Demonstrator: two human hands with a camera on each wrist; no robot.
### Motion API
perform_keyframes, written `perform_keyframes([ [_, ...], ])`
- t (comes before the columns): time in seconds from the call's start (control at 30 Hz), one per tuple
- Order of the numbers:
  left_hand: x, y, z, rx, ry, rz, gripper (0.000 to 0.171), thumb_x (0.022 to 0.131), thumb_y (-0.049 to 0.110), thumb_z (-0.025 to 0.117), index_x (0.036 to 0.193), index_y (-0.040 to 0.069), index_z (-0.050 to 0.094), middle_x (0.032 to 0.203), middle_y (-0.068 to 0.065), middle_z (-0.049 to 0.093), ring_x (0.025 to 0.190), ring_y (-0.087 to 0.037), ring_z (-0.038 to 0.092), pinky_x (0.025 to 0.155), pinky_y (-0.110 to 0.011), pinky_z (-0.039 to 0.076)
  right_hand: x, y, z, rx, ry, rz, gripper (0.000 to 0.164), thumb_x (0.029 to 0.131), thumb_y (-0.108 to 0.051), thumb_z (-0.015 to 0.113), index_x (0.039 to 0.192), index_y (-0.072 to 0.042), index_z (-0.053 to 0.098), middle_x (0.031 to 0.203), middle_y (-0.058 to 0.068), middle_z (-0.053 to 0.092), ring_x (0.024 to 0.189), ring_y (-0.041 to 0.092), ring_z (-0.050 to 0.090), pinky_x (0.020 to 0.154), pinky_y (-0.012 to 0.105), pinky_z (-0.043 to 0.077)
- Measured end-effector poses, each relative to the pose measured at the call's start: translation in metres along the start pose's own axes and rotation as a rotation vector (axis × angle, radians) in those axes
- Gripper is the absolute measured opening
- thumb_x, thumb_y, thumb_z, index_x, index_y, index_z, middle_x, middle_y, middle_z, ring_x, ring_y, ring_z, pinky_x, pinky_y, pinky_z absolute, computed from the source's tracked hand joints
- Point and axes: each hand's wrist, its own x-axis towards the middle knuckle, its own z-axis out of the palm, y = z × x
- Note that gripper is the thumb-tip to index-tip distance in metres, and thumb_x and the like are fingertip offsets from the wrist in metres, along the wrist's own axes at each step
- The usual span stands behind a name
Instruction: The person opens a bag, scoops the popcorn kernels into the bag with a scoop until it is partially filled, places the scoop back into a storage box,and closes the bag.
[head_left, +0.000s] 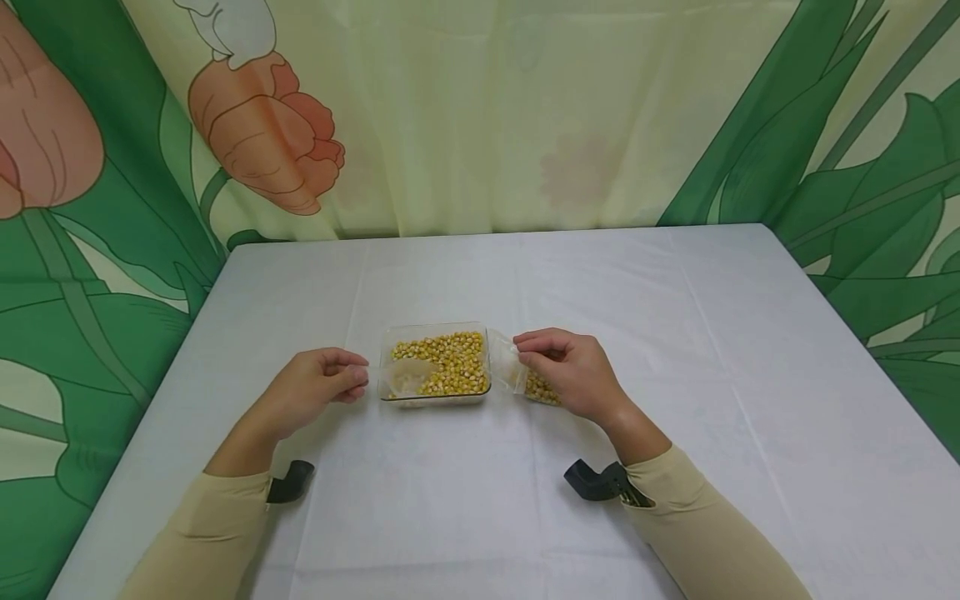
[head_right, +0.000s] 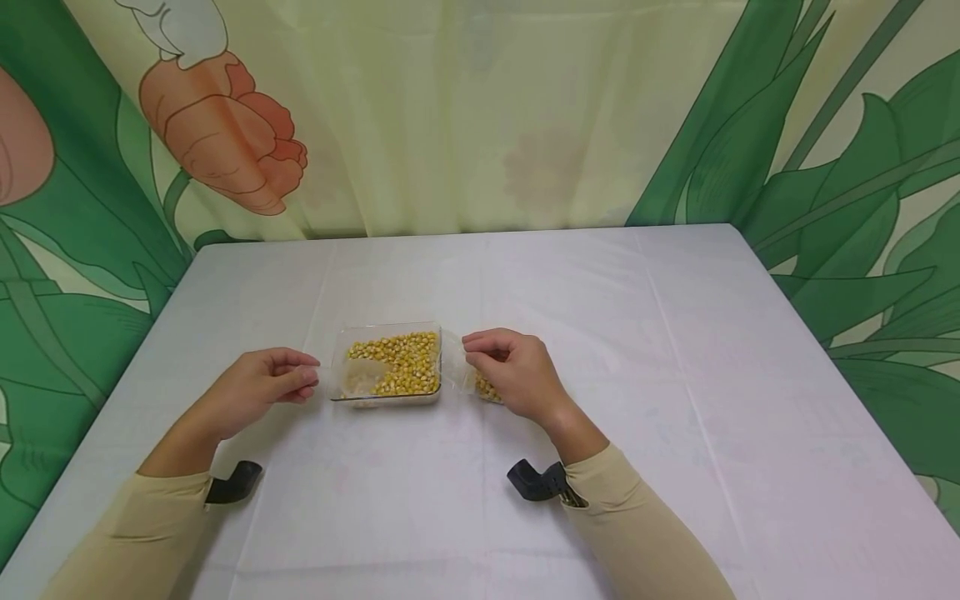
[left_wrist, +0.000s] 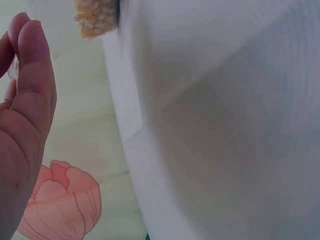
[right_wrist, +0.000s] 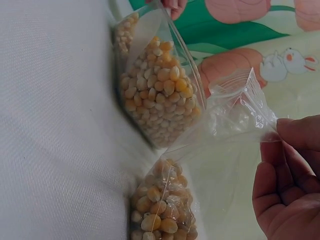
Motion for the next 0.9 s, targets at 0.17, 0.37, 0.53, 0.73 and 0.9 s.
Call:
perform_keyframes([
  [0.17, 0.002, 0.0, 0.007, -0.016, 0.004, 0.0, 0.033, 0.099, 0.015, 0.065, 0.124, -0.006, 0.061, 0.102, -0.013, 0.071, 0.088, -0.019, 0.068, 0.08, -0.028, 0.058, 0.0, 0.0, 0.0, -0.001, 0.001, 0.005, 0.01, 0.092, -0.002, 0.071, 0.099, 0.002, 0.076, 0.113, 0.012, 0.071, 0.107, 0.026, 0.066, 0.084, 0.022, 0.055],
  [0.37, 0.003, 0.001, 0.011, -0.014, 0.009, -0.015, 0.033, 0.099, 0.017, 0.066, 0.124, -0.004, 0.062, 0.1, -0.01, 0.071, 0.088, -0.018, 0.067, 0.081, -0.029, 0.058, 0.0, 0.001, 0.0, -0.002, 0.0, -0.001, 0.01, 0.092, -0.002, 0.071, 0.099, 0.002, 0.076, 0.112, 0.012, 0.071, 0.106, 0.025, 0.067, 0.084, 0.022, 0.055],
  [0.53, 0.004, -0.001, 0.01, -0.065, -0.003, -0.021, 0.032, 0.1, 0.014, 0.064, 0.126, -0.005, 0.061, 0.104, -0.013, 0.07, 0.09, -0.018, 0.067, 0.081, -0.029, 0.058, 0.0, 0.001, 0.0, -0.001, -0.003, 0.003, 0.01, 0.092, -0.002, 0.07, 0.1, 0.002, 0.076, 0.113, 0.012, 0.071, 0.106, 0.025, 0.067, 0.084, 0.022, 0.055],
  [0.73, 0.004, -0.004, 0.009, -0.185, -0.018, -0.015, 0.031, 0.102, 0.008, 0.058, 0.127, -0.01, 0.056, 0.108, -0.016, 0.068, 0.09, -0.015, 0.067, 0.081, -0.027, 0.058, -0.001, 0.002, -0.001, 0.0, -0.002, 0.01, 0.01, 0.092, -0.002, 0.071, 0.1, 0.002, 0.076, 0.113, 0.012, 0.071, 0.107, 0.025, 0.067, 0.084, 0.022, 0.055],
  [0.9, 0.003, -0.002, 0.01, -0.269, -0.025, -0.005, 0.032, 0.104, 0.006, 0.055, 0.128, -0.014, 0.051, 0.103, -0.015, 0.068, 0.087, -0.011, 0.066, 0.08, -0.025, 0.058, -0.001, 0.002, -0.001, -0.002, -0.002, 0.009, 0.01, 0.093, -0.002, 0.07, 0.099, 0.002, 0.076, 0.113, 0.012, 0.071, 0.107, 0.025, 0.066, 0.084, 0.021, 0.054],
])
